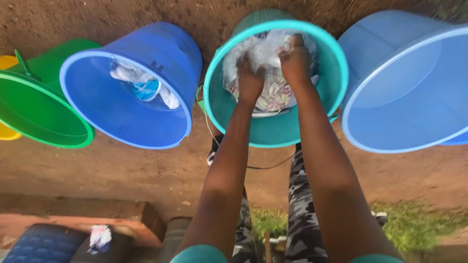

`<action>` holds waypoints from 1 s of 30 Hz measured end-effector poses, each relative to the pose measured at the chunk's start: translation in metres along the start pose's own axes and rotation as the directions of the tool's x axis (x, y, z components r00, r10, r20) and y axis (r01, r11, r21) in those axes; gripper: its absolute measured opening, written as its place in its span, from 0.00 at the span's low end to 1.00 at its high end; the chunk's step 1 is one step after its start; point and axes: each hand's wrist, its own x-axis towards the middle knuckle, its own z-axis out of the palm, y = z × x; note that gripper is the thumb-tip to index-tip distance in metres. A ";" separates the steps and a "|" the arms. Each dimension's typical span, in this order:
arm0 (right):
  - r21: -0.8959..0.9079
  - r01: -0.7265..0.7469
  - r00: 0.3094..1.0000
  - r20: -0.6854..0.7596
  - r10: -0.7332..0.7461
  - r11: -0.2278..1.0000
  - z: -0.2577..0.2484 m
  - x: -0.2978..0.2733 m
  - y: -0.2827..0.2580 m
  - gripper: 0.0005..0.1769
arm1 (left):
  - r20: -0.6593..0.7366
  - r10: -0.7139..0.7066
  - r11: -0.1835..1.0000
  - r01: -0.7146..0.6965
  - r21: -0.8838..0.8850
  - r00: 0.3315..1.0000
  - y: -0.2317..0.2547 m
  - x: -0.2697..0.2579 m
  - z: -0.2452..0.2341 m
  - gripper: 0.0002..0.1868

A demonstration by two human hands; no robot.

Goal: Hand washing and rinsing various items of clothing in multiple buckets of water and soap outdoors.

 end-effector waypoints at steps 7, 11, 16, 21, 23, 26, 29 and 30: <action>0.956 -0.291 0.955 0.289 -0.062 -0.023 -0.209 -0.173 -0.058 0.29 | 0.399 -0.538 -0.041 0.449 -0.892 0.743 0.098 -0.063 -0.073 0.29; 0.803 -0.238 0.966 0.255 -0.045 -0.546 -0.200 -0.186 -0.072 0.38 | 0.472 -0.348 -0.325 0.368 -0.871 0.810 0.124 -0.120 -0.078 0.24; 0.845 -0.202 0.964 0.262 0.054 -0.495 -0.103 -0.116 -0.053 0.37 | 0.561 -0.276 -0.496 0.384 -0.778 0.781 0.128 -0.188 -0.096 0.28; 0.883 -0.203 0.946 0.288 0.148 -0.423 -0.106 -0.139 -0.103 0.37 | 0.602 -0.570 -0.484 0.363 -0.796 0.559 0.125 -0.176 -0.134 0.44; 0.916 0.110 0.926 -0.235 0.296 0.385 -0.099 -0.174 -0.111 0.39 | 0.683 -0.203 -0.385 0.584 -0.714 0.701 0.147 -0.158 -0.152 0.52; 0.712 0.214 0.931 -0.357 0.082 0.669 -0.104 -0.192 -0.098 0.41 | 0.586 -0.023 -0.195 0.571 -0.798 0.810 0.152 -0.163 -0.148 0.50; 0.978 -0.078 0.996 0.084 -0.022 0.191 -0.159 -0.192 -0.092 0.54 | 0.641 0.040 -0.062 0.642 -0.764 0.766 0.163 -0.168 -0.154 0.43; 0.979 -0.081 0.996 0.086 -0.020 0.188 -0.173 -0.192 -0.097 0.54 | 0.644 0.038 -0.061 0.645 -0.762 0.764 0.165 -0.169 -0.158 0.43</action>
